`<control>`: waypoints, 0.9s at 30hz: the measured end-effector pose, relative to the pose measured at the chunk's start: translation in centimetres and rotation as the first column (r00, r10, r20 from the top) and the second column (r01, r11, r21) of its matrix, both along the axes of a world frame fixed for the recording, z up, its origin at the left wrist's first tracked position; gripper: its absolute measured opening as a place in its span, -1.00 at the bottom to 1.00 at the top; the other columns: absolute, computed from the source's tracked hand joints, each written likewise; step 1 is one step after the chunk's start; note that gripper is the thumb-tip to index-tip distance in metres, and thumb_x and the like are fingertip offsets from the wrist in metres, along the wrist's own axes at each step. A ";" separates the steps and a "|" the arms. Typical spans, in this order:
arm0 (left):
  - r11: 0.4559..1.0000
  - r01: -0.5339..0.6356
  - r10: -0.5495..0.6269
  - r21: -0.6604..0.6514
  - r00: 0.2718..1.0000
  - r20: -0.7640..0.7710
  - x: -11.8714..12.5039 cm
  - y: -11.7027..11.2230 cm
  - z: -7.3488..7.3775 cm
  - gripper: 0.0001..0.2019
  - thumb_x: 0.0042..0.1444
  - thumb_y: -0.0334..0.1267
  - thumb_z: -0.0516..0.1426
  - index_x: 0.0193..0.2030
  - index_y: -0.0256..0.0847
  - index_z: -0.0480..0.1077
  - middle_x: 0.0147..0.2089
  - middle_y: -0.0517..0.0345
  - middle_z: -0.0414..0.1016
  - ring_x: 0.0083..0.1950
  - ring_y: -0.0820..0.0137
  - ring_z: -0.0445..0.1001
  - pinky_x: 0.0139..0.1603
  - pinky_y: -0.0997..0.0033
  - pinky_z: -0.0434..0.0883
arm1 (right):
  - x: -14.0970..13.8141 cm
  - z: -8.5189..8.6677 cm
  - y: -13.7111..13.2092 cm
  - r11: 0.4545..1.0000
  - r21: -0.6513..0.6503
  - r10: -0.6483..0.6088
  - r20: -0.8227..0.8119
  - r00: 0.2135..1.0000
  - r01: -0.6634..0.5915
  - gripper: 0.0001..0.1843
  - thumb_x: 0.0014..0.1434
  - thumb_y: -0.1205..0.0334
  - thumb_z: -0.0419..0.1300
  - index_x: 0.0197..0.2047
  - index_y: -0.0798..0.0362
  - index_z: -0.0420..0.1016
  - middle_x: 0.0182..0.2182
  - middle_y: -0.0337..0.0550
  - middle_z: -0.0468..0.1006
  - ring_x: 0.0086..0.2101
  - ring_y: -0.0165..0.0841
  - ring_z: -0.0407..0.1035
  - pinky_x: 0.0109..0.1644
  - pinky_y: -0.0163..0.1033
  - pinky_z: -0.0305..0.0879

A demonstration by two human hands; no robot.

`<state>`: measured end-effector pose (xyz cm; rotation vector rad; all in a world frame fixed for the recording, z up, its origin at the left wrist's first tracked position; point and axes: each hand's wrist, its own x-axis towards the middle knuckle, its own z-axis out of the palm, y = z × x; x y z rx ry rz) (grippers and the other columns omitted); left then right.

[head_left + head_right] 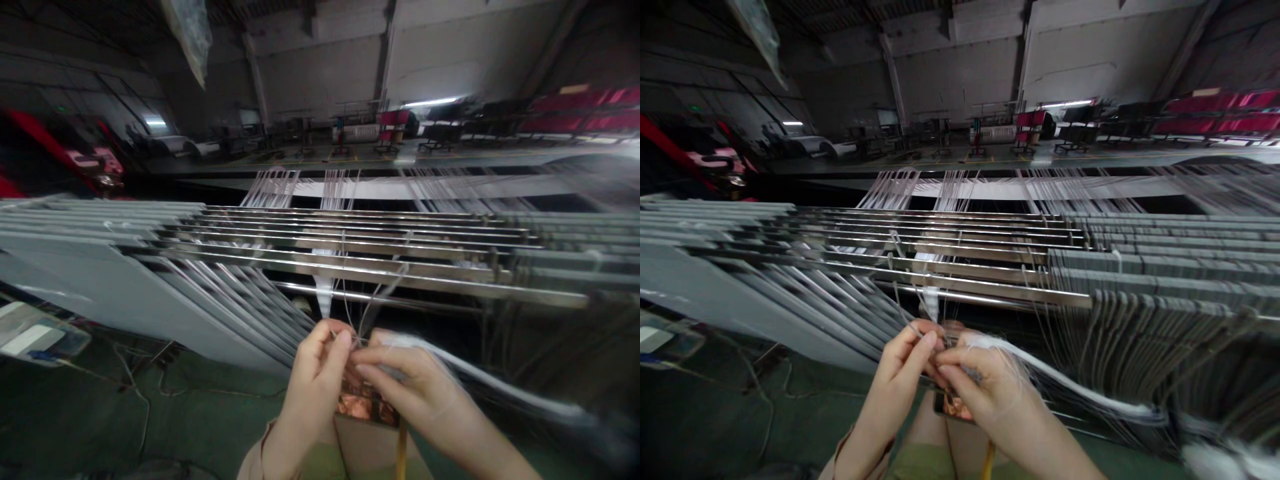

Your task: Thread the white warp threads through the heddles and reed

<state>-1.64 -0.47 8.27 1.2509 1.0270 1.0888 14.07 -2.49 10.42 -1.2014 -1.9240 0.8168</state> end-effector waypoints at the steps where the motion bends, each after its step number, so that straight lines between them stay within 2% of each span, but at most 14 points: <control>1: 1.000 -0.004 0.004 0.016 1.000 -0.023 0.0 0.0 0.0 -0.79 0.24 -0.10 0.07 -0.27 -0.21 0.37 -0.45 0.29 0.38 -0.46 0.49 0.42 -0.43 0.56 0.38 | -0.1 0.0 0.1 1.000 0.007 -0.001 0.006 1.000 0.001 -0.70 0.26 0.22 0.07 -0.34 0.03 0.63 -0.42 -0.13 0.61 -0.34 -0.28 0.54 -0.27 -0.27 0.42; 3: 0.999 0.011 -0.010 0.036 0.999 -0.047 0.2 -0.1 -0.1 -0.79 0.25 -0.12 0.07 -0.28 -0.21 0.36 -0.44 0.29 0.37 -0.43 0.49 0.43 -0.40 0.56 0.38 | -0.3 0.0 0.3 1.000 0.029 -0.006 0.020 1.000 0.005 -0.72 0.25 0.24 0.08 -0.29 0.05 0.63 -0.42 -0.13 0.61 -0.35 -0.28 0.53 -0.27 -0.26 0.41; 7: 0.999 0.044 -0.043 0.009 0.999 -0.010 0.4 0.1 -0.4 -0.78 0.27 -0.11 0.03 -0.27 -0.20 0.34 -0.45 0.29 0.38 -0.49 0.48 0.43 -0.44 0.52 0.39 | -0.7 -0.1 0.7 0.994 0.097 -0.053 0.020 0.998 0.051 -0.73 0.24 0.29 0.09 -0.30 0.03 0.64 -0.39 -0.14 0.64 -0.36 -0.33 0.53 -0.29 -0.32 0.38; 10: 0.998 0.034 -0.033 0.048 0.999 -0.038 0.4 0.3 -0.5 -0.80 0.26 -0.13 0.05 -0.28 -0.20 0.35 -0.41 0.25 0.41 -0.42 0.45 0.45 -0.39 0.51 0.40 | -0.5 -0.3 0.7 0.991 0.129 -0.028 -0.016 0.999 0.030 -0.73 0.25 0.32 0.09 -0.29 0.02 0.64 -0.37 -0.15 0.63 -0.34 -0.35 0.51 -0.23 -0.31 0.38; 14: 0.998 0.050 -0.049 0.041 0.998 -0.030 0.2 0.3 -0.4 -0.80 0.24 -0.13 0.06 -0.24 -0.22 0.36 -0.46 0.23 0.41 -0.46 0.43 0.43 -0.42 0.48 0.38 | 1.4 -0.6 0.4 0.993 0.084 -0.097 0.103 0.990 0.088 -0.77 0.24 0.20 0.13 -0.20 -0.02 0.64 -0.32 -0.16 0.65 -0.26 -0.24 0.54 -0.08 -0.12 0.40; 16: 0.987 0.075 -0.070 0.140 0.997 -0.045 0.0 0.0 0.0 -0.83 0.21 -0.19 0.07 -0.23 -0.23 0.41 -0.42 0.18 0.43 -0.40 0.41 0.45 -0.39 0.47 0.37 | 2.6 -0.6 0.4 0.991 0.049 -0.133 0.150 0.980 0.128 -0.77 0.23 0.15 0.14 -0.21 -0.05 0.63 -0.28 -0.17 0.66 -0.23 -0.20 0.54 -0.04 -0.06 0.40; 19: 0.899 0.204 -0.131 0.388 0.970 -0.207 0.1 -0.7 0.2 -0.84 0.10 -0.43 0.06 -0.32 -0.21 0.46 -0.34 0.16 0.44 -0.27 0.39 0.45 -0.25 0.44 0.33 | 3.2 -0.4 0.6 0.992 0.045 -0.121 0.118 0.986 0.117 -0.77 0.23 0.15 0.12 -0.23 -0.05 0.63 -0.29 -0.18 0.67 -0.25 -0.25 0.56 -0.13 -0.15 0.45; 20: 0.873 0.239 -0.130 0.425 0.954 -0.270 0.2 -0.8 0.1 -0.79 0.06 -0.50 0.03 -0.37 -0.21 0.46 -0.36 0.17 0.43 -0.26 0.39 0.44 -0.22 0.44 0.32 | 3.2 -0.4 0.7 0.992 0.067 -0.118 0.101 0.988 0.111 -0.77 0.23 0.17 0.13 -0.25 -0.04 0.63 -0.31 -0.18 0.67 -0.26 -0.27 0.56 -0.14 -0.19 0.46; 21: 0.870 0.244 -0.111 0.428 0.944 -0.311 0.2 -0.7 -0.1 -0.75 0.03 -0.55 0.00 -0.41 -0.20 0.45 -0.38 0.18 0.43 -0.26 0.39 0.44 -0.21 0.43 0.32 | 3.1 -0.5 0.8 0.989 0.100 -0.121 0.088 0.989 0.113 -0.80 0.22 0.18 0.15 -0.29 -0.04 0.63 -0.34 -0.20 0.66 -0.29 -0.30 0.56 -0.16 -0.23 0.47; 24: 0.921 0.072 0.045 0.382 0.956 -0.288 0.4 0.3 -1.7 -0.70 0.04 -0.57 -0.05 -0.30 -0.21 0.45 -0.30 0.13 0.47 -0.23 0.38 0.47 -0.19 0.42 0.36 | 3.0 -1.3 0.4 0.932 0.293 -0.228 0.020 0.973 0.212 -0.93 0.16 0.23 0.25 -0.36 -0.05 0.56 -0.42 -0.30 0.62 -0.39 -0.41 0.54 -0.26 -0.39 0.45; 25: 0.922 0.005 0.108 0.386 0.957 -0.271 0.4 0.9 -2.3 -0.69 0.06 -0.55 -0.05 -0.22 -0.22 0.45 -0.23 0.09 0.48 -0.19 0.36 0.49 -0.16 0.40 0.39 | 3.1 -1.7 0.1 0.895 0.373 -0.262 -0.007 0.965 0.246 -0.98 0.16 0.26 0.27 -0.33 -0.06 0.53 -0.42 -0.33 0.61 -0.40 -0.44 0.53 -0.28 -0.44 0.44; 27: 0.896 -0.047 0.198 0.441 0.932 -0.303 0.6 2.2 -3.4 -0.66 0.11 -0.52 -0.05 -0.06 -0.26 0.42 -0.08 -0.02 0.47 -0.05 0.30 0.49 -0.02 0.32 0.40 | 3.5 -2.7 -0.6 0.822 0.509 -0.273 -0.040 0.961 0.255 -0.89 0.18 0.34 0.25 -0.22 -0.06 0.48 -0.37 -0.33 0.58 -0.35 -0.48 0.51 -0.22 -0.47 0.43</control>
